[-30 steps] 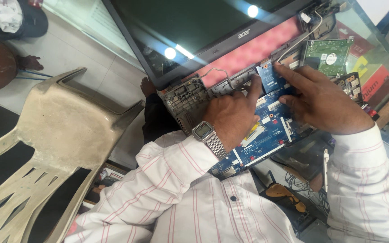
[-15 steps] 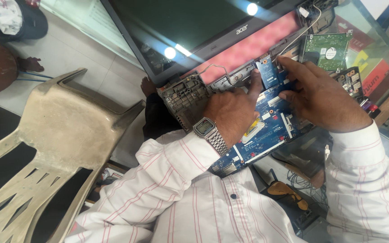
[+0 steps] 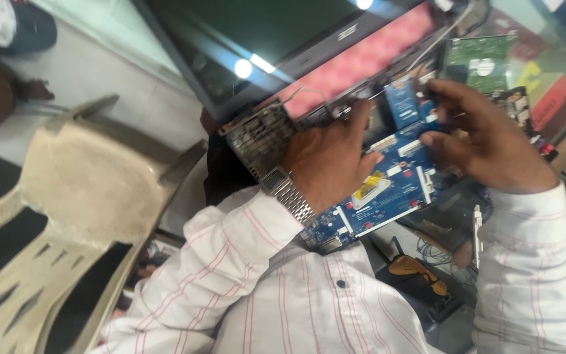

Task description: The person sits at a glass work table repairing a disassembled Acer laptop. The person lifts the motherboard, aligns it in the laptop chassis, connects a ribbon cable, seats a small board and works on connectors by hand, then picks up a cup.

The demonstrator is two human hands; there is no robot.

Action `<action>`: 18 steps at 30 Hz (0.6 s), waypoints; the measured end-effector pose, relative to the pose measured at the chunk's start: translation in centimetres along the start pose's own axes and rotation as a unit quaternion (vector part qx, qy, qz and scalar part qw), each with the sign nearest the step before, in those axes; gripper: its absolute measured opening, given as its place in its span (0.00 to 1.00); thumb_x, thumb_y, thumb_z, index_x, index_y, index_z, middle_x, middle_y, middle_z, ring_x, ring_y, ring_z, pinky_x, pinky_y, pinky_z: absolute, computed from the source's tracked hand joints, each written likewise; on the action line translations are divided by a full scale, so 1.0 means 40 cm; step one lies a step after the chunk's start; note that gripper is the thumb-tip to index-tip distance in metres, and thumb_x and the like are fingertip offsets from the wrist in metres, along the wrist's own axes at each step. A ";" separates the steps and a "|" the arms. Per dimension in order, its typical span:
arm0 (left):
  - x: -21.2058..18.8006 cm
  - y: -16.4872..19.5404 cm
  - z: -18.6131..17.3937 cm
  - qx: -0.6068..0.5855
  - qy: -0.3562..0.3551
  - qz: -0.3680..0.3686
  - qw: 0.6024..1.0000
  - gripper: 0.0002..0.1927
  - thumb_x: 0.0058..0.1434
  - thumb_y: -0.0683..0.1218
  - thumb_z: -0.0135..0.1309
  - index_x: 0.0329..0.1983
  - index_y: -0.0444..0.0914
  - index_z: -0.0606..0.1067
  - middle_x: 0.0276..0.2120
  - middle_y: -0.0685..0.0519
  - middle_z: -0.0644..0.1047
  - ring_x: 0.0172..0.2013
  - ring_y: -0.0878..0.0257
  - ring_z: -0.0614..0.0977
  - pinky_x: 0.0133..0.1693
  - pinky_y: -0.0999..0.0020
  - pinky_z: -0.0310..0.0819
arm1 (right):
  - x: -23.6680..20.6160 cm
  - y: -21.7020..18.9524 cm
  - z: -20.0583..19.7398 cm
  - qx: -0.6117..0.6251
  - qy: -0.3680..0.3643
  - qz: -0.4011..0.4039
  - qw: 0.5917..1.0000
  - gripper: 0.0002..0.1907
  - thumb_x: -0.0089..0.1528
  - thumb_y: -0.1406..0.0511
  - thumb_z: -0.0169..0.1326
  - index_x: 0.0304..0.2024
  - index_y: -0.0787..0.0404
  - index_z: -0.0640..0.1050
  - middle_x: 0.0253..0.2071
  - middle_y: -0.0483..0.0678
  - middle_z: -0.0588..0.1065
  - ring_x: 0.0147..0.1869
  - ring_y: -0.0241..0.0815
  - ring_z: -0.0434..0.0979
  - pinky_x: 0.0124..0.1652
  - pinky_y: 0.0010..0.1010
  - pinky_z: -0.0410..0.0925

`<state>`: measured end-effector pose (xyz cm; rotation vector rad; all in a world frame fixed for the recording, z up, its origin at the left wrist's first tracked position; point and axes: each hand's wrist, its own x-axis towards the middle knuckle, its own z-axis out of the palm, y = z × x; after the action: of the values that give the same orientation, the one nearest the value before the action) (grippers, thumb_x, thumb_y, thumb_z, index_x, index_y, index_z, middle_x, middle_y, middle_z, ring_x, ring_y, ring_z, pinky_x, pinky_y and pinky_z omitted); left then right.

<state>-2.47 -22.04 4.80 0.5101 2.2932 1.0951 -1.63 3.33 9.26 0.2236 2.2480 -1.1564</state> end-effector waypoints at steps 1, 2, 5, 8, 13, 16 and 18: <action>-0.004 -0.006 0.006 -0.013 0.020 0.007 1.000 0.35 0.61 0.57 0.59 0.63 0.38 0.58 0.30 0.44 0.82 0.28 0.41 0.84 0.28 0.44 0.77 | -0.003 0.013 0.000 0.024 -0.008 0.014 1.000 0.37 0.61 0.74 0.57 0.73 0.56 0.65 0.53 0.46 0.70 0.50 0.35 0.74 0.41 0.28 0.72; -0.006 -0.013 0.013 -0.018 0.029 0.011 0.999 0.34 0.61 0.57 0.59 0.62 0.38 0.58 0.29 0.44 0.82 0.28 0.42 0.84 0.28 0.44 0.77 | -0.005 0.028 -0.002 0.030 -0.009 0.021 0.999 0.36 0.62 0.74 0.57 0.73 0.57 0.66 0.52 0.47 0.71 0.49 0.36 0.74 0.42 0.29 0.72; -0.004 -0.031 0.032 -0.044 0.053 0.019 0.997 0.33 0.61 0.56 0.60 0.62 0.38 0.59 0.28 0.46 0.82 0.28 0.45 0.85 0.28 0.45 0.77 | 0.005 0.083 -0.012 0.052 -0.007 0.004 0.999 0.30 0.65 0.76 0.56 0.70 0.62 0.69 0.50 0.50 0.73 0.50 0.39 0.76 0.48 0.32 0.73; -0.006 -0.046 0.049 -0.096 0.067 0.015 0.993 0.37 0.60 0.55 0.61 0.65 0.37 0.58 0.27 0.47 0.82 0.26 0.46 0.85 0.27 0.45 0.76 | 0.019 0.156 -0.019 0.108 0.001 -0.056 0.993 0.25 0.65 0.78 0.55 0.65 0.64 0.69 0.52 0.50 0.73 0.55 0.41 0.78 0.54 0.36 0.75; -0.019 -0.078 0.071 -0.131 0.141 0.022 0.981 0.42 0.57 0.53 0.63 0.68 0.36 0.56 0.27 0.46 0.82 0.26 0.47 0.85 0.27 0.47 0.77 | 0.045 0.245 -0.075 0.138 -0.008 0.059 0.989 0.23 0.67 0.72 0.54 0.63 0.56 0.66 0.52 0.53 0.76 0.54 0.48 0.81 0.55 0.45 0.76; -0.020 -0.092 0.088 -0.146 0.108 0.022 0.983 0.39 0.60 0.51 0.61 0.69 0.37 0.56 0.26 0.47 0.82 0.27 0.49 0.86 0.28 0.49 0.78 | 0.050 0.251 -0.103 0.168 -0.029 0.136 0.976 0.18 0.68 0.72 0.54 0.58 0.62 0.66 0.50 0.56 0.76 0.58 0.53 0.80 0.56 0.53 0.72; -0.010 -0.083 0.105 -0.164 0.133 0.030 0.977 0.39 0.58 0.49 0.61 0.68 0.36 0.56 0.27 0.46 0.82 0.28 0.47 0.86 0.28 0.47 0.77 | 0.043 0.239 -0.099 0.225 -0.027 0.156 0.961 0.19 0.67 0.72 0.54 0.59 0.60 0.66 0.51 0.53 0.76 0.59 0.53 0.80 0.54 0.57 0.73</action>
<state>0.11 -21.76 0.10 0.3177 2.2592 1.6209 -0.89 12.03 3.47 0.6918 1.7921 -1.4559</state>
